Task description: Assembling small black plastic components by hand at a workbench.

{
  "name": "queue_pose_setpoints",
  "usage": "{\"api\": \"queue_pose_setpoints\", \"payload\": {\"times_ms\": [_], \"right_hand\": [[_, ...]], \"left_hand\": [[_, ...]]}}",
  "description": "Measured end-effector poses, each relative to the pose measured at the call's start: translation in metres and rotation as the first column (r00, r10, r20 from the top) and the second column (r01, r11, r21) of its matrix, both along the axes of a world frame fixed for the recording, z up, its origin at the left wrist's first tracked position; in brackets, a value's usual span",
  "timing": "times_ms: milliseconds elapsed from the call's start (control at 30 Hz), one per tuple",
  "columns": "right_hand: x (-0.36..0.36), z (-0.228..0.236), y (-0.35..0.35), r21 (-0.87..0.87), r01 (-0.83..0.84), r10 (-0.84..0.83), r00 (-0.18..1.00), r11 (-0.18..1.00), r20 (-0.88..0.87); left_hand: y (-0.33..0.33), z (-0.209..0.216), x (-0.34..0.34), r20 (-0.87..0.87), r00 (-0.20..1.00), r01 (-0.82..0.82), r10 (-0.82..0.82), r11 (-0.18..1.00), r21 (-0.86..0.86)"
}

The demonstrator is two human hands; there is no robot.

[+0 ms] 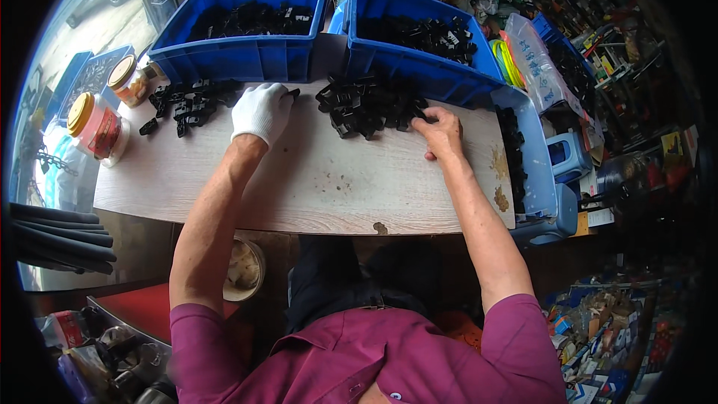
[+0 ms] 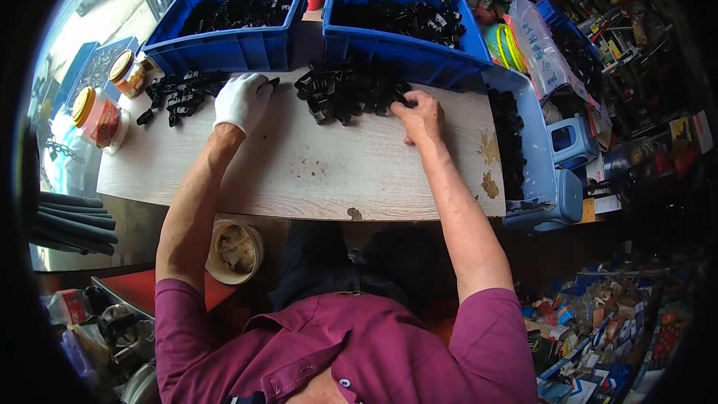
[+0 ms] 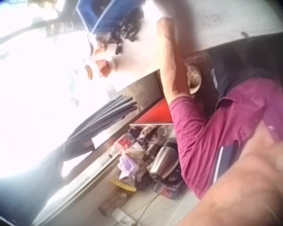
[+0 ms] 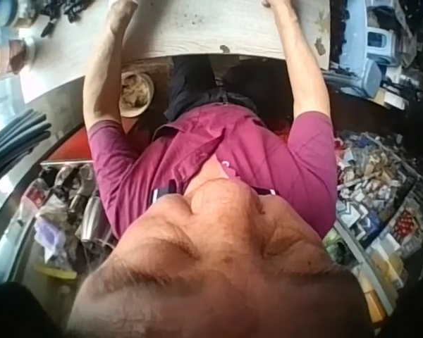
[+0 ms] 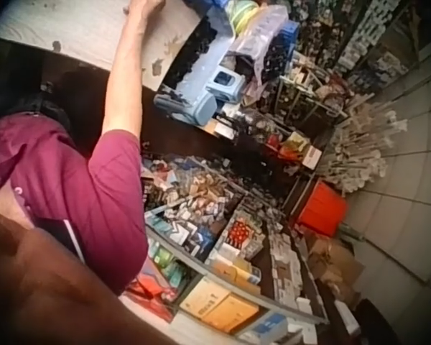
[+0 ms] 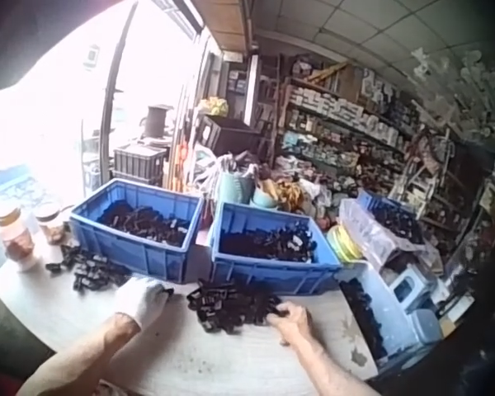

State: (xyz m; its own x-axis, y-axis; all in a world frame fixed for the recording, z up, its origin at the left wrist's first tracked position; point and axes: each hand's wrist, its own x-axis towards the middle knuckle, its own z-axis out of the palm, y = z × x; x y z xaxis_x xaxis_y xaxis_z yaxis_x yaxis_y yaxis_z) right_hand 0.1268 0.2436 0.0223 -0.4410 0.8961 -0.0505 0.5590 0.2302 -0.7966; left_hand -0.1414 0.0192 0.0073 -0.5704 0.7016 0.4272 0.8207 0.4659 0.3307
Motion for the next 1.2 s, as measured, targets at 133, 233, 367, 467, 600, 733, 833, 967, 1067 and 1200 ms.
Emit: {"api": "queue_pose_setpoints", "payload": {"times_ms": [133,233,367,467,600,733,833,967,1067,1200], "right_hand": [[0.019,0.006,-0.004,-0.231,0.034,-0.074,0.984,0.972,-0.165],[0.036,0.013,-0.014,-0.304,-0.01,-0.049,0.981,0.953,-0.186],[0.057,0.016,-0.043,-0.35,-0.122,0.058,0.98,0.929,-0.188],[0.061,0.021,-0.063,-0.389,-0.206,0.153,0.975,0.898,-0.163],[0.055,0.027,-0.08,-0.358,-0.249,0.247,0.968,0.9,-0.052],[0.057,0.022,-0.08,-0.317,-0.271,0.282,0.959,0.909,-0.012],[0.058,0.024,-0.082,-0.302,-0.264,0.27,0.963,0.916,-0.023],[0.055,0.019,-0.082,-0.299,-0.269,0.268,0.962,0.916,-0.046],[0.054,0.022,-0.084,-0.298,-0.274,0.277,0.96,0.914,-0.035],[0.057,0.023,-0.08,-0.27,-0.286,0.296,0.955,0.919,-0.006]], "left_hand": [[-0.008,-0.007,0.02,-0.102,0.993,0.068,-0.066,0.997,0.019],[-0.017,-0.007,0.027,-0.117,0.985,0.137,-0.126,0.986,0.091],[-0.034,-0.005,0.049,-0.033,0.976,0.217,-0.216,0.943,0.254],[-0.034,0.006,0.089,0.033,0.946,0.297,-0.322,0.906,0.302],[-0.007,0.004,0.135,0.02,0.879,0.45,-0.477,0.842,0.296],[0.019,0.002,0.154,-0.025,0.824,0.56,-0.565,0.808,0.186],[0.031,0.005,0.157,-0.076,0.776,0.63,-0.627,0.763,0.145],[0.038,0.003,0.152,-0.052,0.707,0.707,-0.705,0.702,0.081],[0.039,0.001,0.144,-0.037,0.678,0.732,-0.734,0.67,0.123],[0.034,0.001,0.145,-0.014,0.669,0.73,-0.743,0.654,0.2]]}}
